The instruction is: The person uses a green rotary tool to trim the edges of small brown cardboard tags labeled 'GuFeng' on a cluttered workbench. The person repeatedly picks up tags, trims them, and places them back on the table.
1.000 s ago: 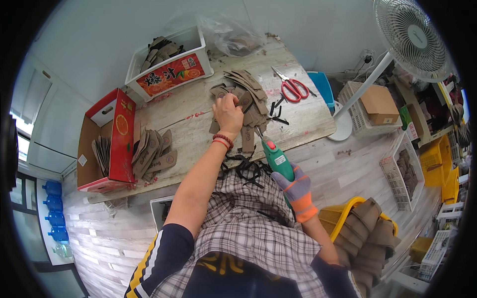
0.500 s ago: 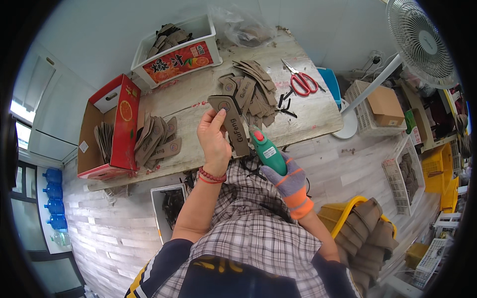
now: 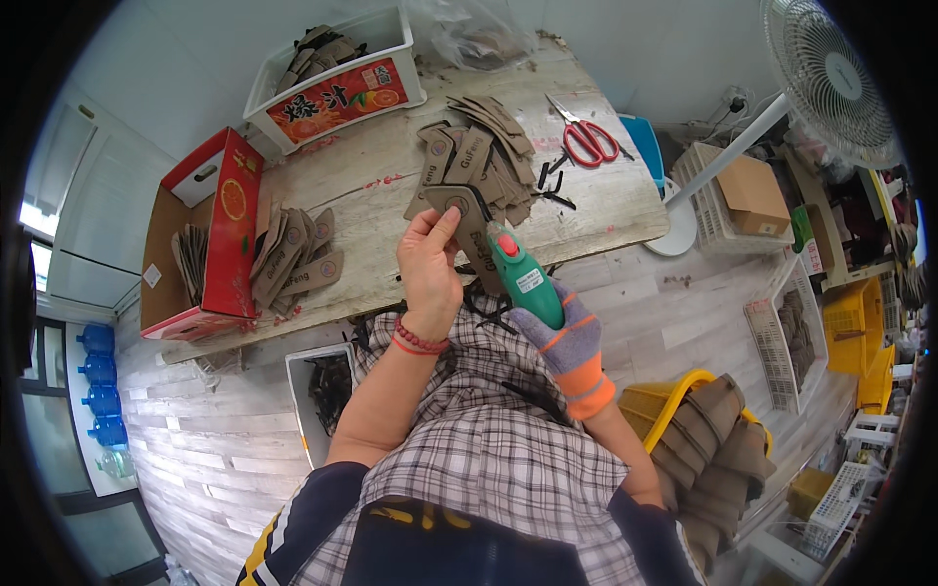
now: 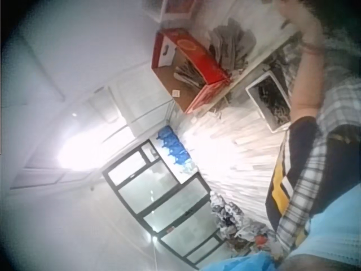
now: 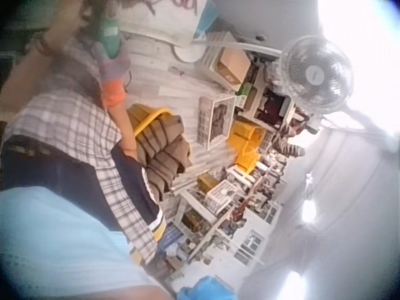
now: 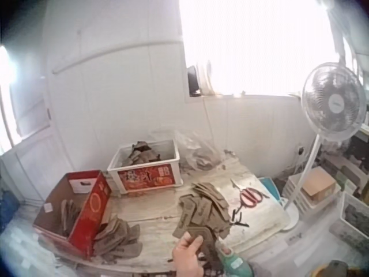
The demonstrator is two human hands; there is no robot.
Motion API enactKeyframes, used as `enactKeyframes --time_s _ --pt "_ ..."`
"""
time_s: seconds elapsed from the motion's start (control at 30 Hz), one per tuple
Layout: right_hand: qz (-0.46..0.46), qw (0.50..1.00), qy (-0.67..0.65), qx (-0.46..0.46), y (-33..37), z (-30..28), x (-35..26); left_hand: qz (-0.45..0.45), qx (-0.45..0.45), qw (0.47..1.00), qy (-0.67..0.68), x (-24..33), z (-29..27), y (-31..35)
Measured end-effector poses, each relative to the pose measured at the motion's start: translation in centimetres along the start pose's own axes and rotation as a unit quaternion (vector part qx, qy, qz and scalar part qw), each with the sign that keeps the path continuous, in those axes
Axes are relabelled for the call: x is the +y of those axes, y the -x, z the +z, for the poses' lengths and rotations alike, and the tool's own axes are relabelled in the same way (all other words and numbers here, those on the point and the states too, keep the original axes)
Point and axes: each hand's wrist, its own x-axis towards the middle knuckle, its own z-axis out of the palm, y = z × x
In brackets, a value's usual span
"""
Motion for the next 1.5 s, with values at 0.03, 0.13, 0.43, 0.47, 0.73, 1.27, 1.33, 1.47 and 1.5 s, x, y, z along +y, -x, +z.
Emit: enactKeyframes --time_s 0.03,0.13,0.43,0.47,0.73,1.27,1.33,1.47,1.5 --pt "-0.002 1.000 0.004 0.001 0.0 -0.1 0.0 -0.007 0.002 1.000 -0.011 -0.1 -0.2 0.0" --pt "0.003 1.000 0.001 0.003 -0.1 -0.1 -0.2 -0.021 -0.018 0.999 -0.030 -0.4 -0.8 0.3" --pt "0.009 0.999 -0.031 -0.008 -0.2 -0.5 -0.5 -0.041 -0.047 0.994 -0.084 1.3 -0.6 0.9" --pt "0.015 0.999 -0.034 -0.012 -0.2 -0.5 -0.5 -0.028 -0.046 0.994 -0.092 1.4 -0.8 0.8" --pt "0.022 0.999 0.013 -0.040 -0.1 -0.6 -1.1 0.048 -0.054 0.977 -0.203 2.5 -1.0 -0.1" --pt "0.013 0.999 0.001 -0.049 -0.6 -0.4 -0.9 0.053 -0.187 0.914 -0.356 3.1 -3.4 -0.3" --pt "0.018 0.999 0.004 -0.050 -0.7 -0.3 -1.1 0.053 -0.203 0.893 -0.398 3.6 -4.5 -0.3" --pt "0.039 0.998 -0.045 -0.031 -0.3 -1.0 -0.3 0.178 -0.055 0.822 -0.538 11.9 -7.8 -2.1" --pt "0.040 0.997 -0.057 -0.028 -0.2 -1.3 0.0 0.217 -0.014 0.809 -0.547 14.5 -8.3 -2.9"
